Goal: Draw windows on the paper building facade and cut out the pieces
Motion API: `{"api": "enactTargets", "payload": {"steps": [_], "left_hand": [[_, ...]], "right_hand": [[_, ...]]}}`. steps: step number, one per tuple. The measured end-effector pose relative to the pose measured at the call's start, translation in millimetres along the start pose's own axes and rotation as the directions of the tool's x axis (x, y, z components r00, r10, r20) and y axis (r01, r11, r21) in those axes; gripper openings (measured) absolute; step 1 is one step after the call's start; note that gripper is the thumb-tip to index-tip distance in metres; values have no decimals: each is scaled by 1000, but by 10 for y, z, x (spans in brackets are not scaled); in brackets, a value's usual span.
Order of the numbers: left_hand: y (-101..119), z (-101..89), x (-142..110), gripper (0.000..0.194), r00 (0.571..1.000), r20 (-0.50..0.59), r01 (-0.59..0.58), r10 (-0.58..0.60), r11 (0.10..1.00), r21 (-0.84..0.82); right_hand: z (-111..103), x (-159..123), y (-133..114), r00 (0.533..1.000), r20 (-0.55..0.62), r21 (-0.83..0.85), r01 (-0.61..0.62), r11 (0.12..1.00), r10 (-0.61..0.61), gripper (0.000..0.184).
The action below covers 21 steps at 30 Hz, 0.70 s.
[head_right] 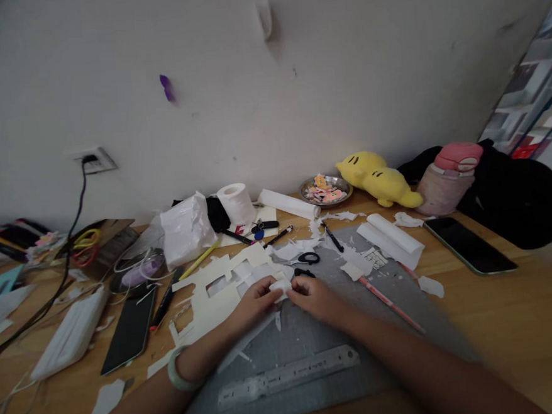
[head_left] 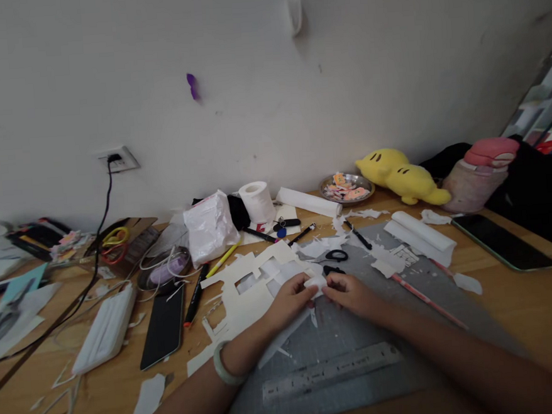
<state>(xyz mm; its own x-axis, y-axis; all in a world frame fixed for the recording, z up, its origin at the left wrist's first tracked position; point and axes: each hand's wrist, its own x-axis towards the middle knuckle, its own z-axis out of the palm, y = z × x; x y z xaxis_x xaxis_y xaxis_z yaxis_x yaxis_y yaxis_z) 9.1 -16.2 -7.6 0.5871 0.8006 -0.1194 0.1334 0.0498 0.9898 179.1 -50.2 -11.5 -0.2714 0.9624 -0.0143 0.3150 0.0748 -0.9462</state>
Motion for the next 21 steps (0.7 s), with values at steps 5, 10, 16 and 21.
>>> {"api": "enactTargets", "payload": {"steps": [5,10,16,21], "left_hand": [[0,-2,-5,34,1000,-23,-3,2,999,-41],[23,1,-15,35,1000,-12,-13,13,999,-39],[-3,7,-12,38,1000,-8,-26,26,998,54],[-2,13,-37,45,999,25,-35,32,988,147]], "right_hand": [[2,-11,-30,1000,26,-10,15,1000,-14,25],[-11,-10,-25,1000,15,-36,4,999,-4,31],[-19,-14,-21,1000,10,-48,15,999,-14,32],[-19,-27,-54,999,25,-63,45,997,-44,34]]}}
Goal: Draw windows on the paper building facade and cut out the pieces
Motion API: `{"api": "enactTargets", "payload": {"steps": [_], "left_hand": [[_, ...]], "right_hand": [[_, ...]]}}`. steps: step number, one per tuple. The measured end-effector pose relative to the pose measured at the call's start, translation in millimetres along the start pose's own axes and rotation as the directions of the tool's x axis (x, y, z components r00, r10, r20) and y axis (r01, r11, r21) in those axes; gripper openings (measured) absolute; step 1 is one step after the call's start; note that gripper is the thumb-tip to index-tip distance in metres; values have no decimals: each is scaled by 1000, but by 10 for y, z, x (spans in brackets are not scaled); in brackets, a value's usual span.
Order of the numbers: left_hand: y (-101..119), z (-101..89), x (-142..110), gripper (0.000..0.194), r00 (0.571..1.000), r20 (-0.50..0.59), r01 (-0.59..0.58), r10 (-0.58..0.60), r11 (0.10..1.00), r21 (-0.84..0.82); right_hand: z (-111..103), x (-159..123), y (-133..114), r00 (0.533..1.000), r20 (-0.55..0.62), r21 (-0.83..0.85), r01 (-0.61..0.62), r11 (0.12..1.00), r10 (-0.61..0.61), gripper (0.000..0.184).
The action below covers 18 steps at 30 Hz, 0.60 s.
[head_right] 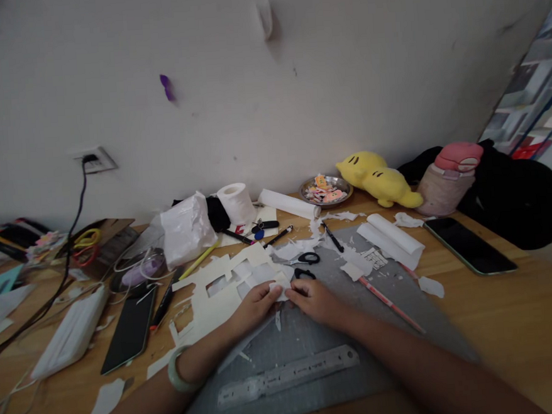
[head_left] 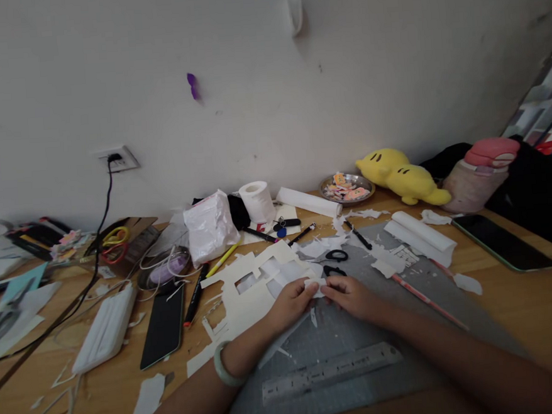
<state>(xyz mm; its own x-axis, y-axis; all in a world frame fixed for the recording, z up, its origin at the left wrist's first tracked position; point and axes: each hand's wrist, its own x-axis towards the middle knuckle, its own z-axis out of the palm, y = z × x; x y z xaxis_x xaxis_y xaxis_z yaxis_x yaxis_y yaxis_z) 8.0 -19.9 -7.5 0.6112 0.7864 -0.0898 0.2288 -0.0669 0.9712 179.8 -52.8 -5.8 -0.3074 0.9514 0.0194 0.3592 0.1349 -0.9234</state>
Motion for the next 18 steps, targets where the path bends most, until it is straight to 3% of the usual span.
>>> {"api": "enactTargets", "payload": {"steps": [10,18], "left_hand": [[10,-29,-13,51,998,50,-26,24,999,42],[20,-26,-11,51,998,54,-43,42,999,14]], "right_hand": [[4,17,51,995,102,87,-3,996,-6,34],[-24,15,0,995,93,134,-32,990,19,32]]}}
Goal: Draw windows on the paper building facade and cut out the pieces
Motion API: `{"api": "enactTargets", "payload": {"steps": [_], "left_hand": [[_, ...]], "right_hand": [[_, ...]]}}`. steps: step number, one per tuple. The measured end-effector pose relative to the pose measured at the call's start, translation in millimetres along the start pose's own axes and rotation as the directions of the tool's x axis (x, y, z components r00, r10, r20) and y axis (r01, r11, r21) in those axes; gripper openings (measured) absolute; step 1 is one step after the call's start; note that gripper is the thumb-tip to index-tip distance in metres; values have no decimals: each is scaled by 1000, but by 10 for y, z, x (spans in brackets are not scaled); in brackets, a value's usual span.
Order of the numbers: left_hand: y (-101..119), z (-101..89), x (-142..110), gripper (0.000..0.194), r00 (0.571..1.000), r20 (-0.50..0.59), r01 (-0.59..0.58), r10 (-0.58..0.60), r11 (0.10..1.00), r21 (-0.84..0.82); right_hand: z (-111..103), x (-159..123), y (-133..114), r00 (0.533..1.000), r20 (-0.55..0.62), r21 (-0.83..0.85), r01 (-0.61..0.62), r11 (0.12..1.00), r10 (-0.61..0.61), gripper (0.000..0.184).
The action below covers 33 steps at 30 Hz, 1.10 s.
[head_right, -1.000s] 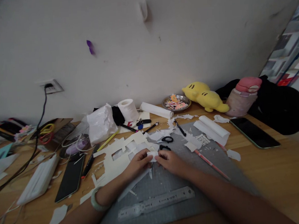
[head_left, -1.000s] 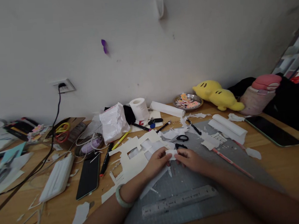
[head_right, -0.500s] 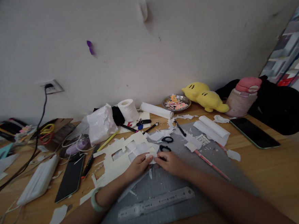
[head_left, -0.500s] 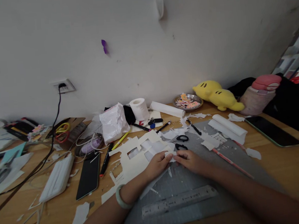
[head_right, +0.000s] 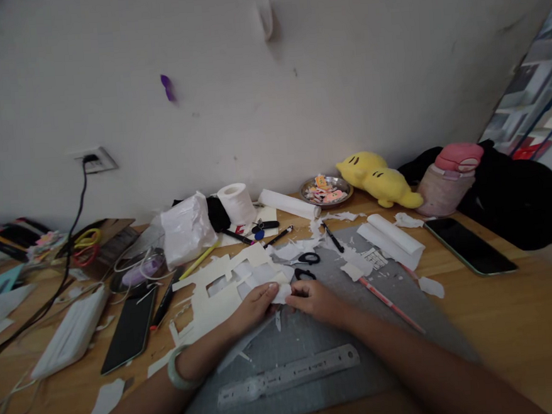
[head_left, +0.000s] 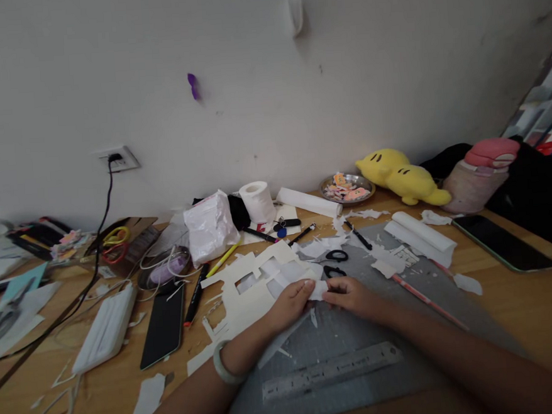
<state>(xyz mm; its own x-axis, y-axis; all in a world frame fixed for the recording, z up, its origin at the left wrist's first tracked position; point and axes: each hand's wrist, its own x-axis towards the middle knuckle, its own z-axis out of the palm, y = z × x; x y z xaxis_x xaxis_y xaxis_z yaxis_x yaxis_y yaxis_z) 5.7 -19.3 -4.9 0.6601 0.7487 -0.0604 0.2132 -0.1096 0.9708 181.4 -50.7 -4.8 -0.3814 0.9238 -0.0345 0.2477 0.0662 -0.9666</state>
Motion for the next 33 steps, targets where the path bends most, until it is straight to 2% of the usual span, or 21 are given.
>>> {"api": "enactTargets", "payload": {"steps": [6,16,26,33], "left_hand": [[-41,13,15,44,999,14,-45,45,999,-25],[-43,-14,19,44,998,6,58,-57,996,-73],[-47,10,13,45,999,-12,47,-47,998,39],[-60,-20,18,48,998,44,51,-51,998,22]], "right_hand": [[2,9,34,999,-49,25,-21,999,23,35],[13,20,2,998,-46,66,-46,997,49,31],[8,13,-16,996,-60,51,-56,997,59,27],[13,-2,-9,998,-47,41,-42,998,44,24]]}}
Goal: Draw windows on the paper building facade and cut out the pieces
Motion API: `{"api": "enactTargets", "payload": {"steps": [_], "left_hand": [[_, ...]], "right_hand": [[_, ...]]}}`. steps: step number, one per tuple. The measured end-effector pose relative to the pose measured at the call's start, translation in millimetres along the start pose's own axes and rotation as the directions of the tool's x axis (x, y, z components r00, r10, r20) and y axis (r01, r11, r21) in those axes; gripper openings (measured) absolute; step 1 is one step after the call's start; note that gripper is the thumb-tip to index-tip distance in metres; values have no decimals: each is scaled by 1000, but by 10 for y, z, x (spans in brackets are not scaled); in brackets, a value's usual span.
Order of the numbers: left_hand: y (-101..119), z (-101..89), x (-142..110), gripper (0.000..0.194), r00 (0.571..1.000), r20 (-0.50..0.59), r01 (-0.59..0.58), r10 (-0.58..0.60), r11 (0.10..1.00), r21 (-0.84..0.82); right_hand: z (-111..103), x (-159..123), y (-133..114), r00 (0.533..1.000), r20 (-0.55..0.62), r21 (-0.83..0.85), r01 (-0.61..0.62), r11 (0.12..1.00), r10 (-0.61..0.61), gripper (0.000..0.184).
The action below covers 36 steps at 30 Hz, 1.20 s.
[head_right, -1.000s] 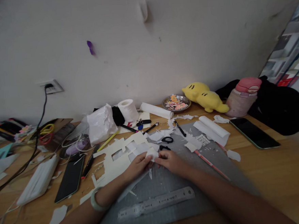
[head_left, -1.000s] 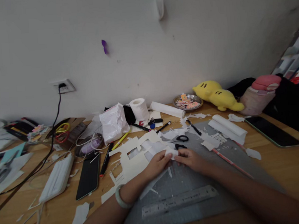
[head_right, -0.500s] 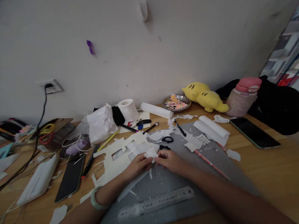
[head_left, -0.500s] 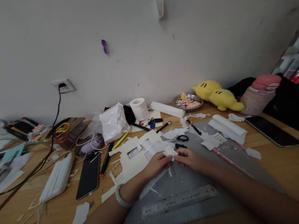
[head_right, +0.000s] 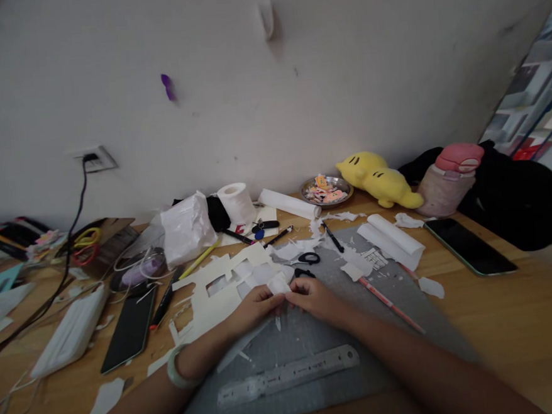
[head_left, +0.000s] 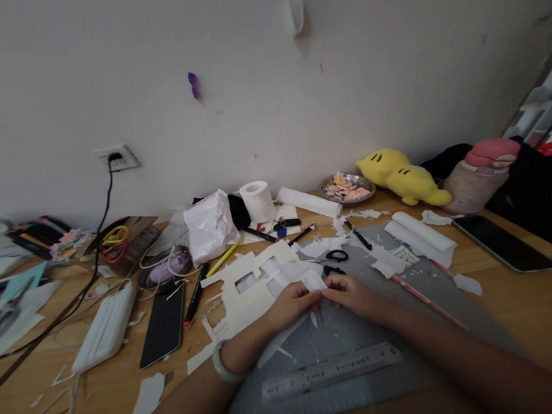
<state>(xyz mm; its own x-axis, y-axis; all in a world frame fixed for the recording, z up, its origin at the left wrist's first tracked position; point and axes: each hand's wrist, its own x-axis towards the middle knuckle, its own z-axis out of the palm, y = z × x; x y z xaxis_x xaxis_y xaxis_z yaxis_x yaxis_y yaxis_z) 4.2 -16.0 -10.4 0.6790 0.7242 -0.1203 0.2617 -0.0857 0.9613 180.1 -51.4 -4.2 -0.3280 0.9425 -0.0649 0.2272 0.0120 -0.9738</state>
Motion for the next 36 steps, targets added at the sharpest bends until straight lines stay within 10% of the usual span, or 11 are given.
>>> {"api": "enactTargets", "payload": {"steps": [36], "left_hand": [[17,12,-2,51,1000,-7,-24,23,998,-50]], "right_hand": [[26,11,38,999,-32,-62,36,997,-38,30]]}}
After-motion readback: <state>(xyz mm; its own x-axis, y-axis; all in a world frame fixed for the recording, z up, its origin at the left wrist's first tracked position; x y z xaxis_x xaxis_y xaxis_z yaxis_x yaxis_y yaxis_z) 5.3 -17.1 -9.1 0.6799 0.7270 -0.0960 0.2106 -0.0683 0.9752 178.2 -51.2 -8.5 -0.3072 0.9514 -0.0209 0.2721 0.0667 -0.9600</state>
